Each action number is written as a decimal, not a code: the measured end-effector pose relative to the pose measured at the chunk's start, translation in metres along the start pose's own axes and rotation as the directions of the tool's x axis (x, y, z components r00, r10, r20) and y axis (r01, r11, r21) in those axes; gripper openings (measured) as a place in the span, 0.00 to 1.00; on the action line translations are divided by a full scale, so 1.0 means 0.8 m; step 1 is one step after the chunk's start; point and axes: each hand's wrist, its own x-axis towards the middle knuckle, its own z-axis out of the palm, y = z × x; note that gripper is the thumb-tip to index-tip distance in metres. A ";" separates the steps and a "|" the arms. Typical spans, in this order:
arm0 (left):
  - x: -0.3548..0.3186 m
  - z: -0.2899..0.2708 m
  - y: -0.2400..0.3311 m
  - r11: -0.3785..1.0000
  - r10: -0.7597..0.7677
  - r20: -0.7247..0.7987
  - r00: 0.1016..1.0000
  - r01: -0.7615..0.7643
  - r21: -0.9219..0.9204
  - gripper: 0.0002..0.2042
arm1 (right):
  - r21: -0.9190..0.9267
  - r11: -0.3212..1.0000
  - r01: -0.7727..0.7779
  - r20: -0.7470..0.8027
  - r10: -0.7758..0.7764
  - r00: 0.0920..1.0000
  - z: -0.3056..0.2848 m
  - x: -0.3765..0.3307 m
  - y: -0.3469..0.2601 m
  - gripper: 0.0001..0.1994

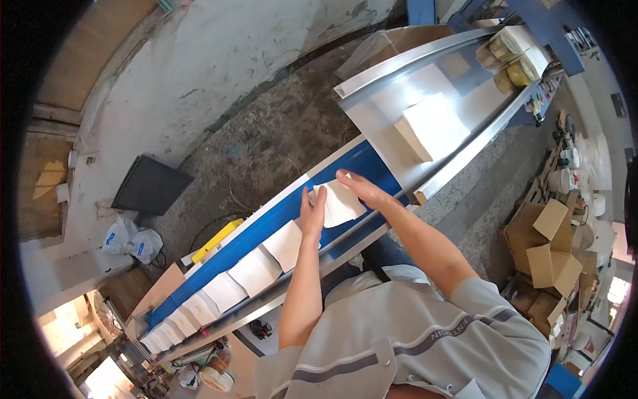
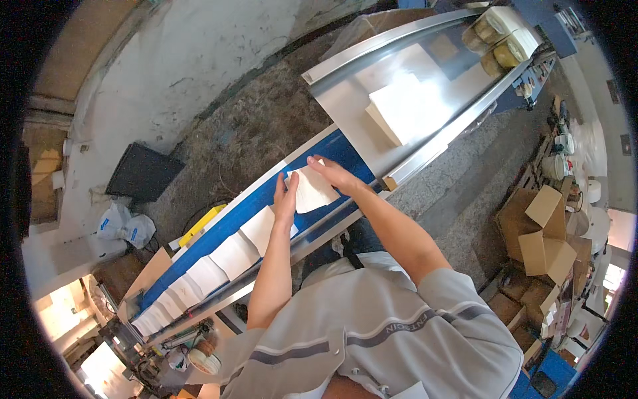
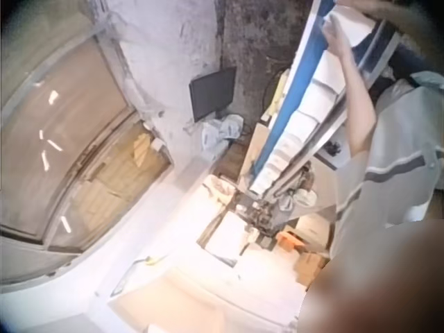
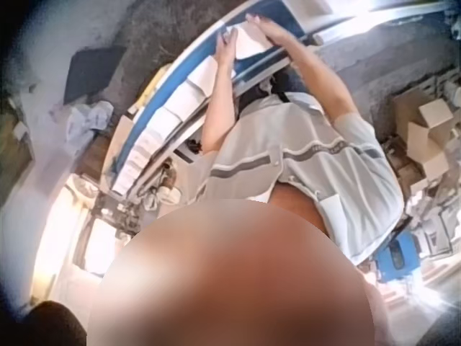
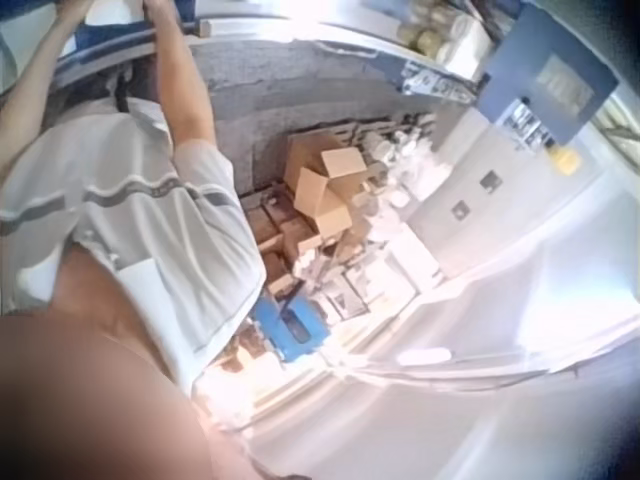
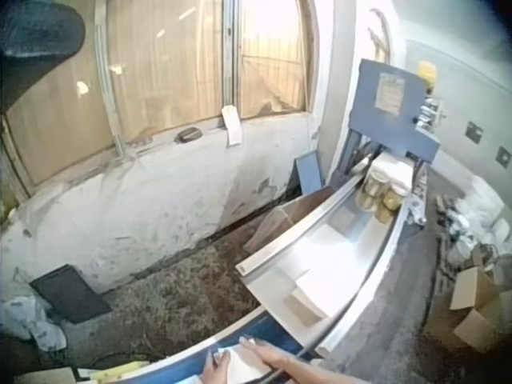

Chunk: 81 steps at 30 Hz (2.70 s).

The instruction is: Placing and aligning stacks of napkins into an industrial packaging machine.

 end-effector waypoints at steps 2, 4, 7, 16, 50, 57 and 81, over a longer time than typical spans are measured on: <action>0.004 0.004 -0.007 0.992 0.025 0.003 1.000 -0.024 -0.127 0.42 | 0.032 0.999 0.004 -0.097 -0.001 0.995 0.017 0.005 0.014 0.50; 0.006 0.009 -0.005 0.984 0.011 0.052 0.999 -0.001 -0.176 0.41 | 0.053 0.999 0.011 -0.120 -0.004 0.993 0.026 0.009 0.017 0.55; 0.002 0.015 -0.002 0.970 0.031 0.075 0.997 -0.012 -0.243 0.38 | 0.090 0.992 -0.085 -0.112 0.095 0.989 0.039 0.002 -0.001 0.58; -0.021 -0.026 0.001 0.564 0.075 0.415 0.907 0.305 -0.768 0.33 | -0.789 0.551 0.271 -0.154 -0.604 0.782 0.037 -0.078 -0.059 0.39; 0.000 -0.006 -0.101 0.882 -0.025 0.078 0.997 0.059 -0.467 0.35 | -0.923 0.290 0.251 0.235 -0.092 0.968 0.064 0.016 0.000 0.23; -0.021 0.015 -0.061 0.884 -0.124 0.048 0.991 0.132 -0.449 0.35 | -0.425 0.893 -0.147 -0.161 0.086 0.983 0.008 0.022 0.052 0.41; -0.064 0.146 0.160 0.611 0.297 0.479 0.826 0.221 -0.760 0.27 | -0.694 0.710 0.120 -0.258 -0.401 0.879 -0.148 -0.165 -0.182 0.38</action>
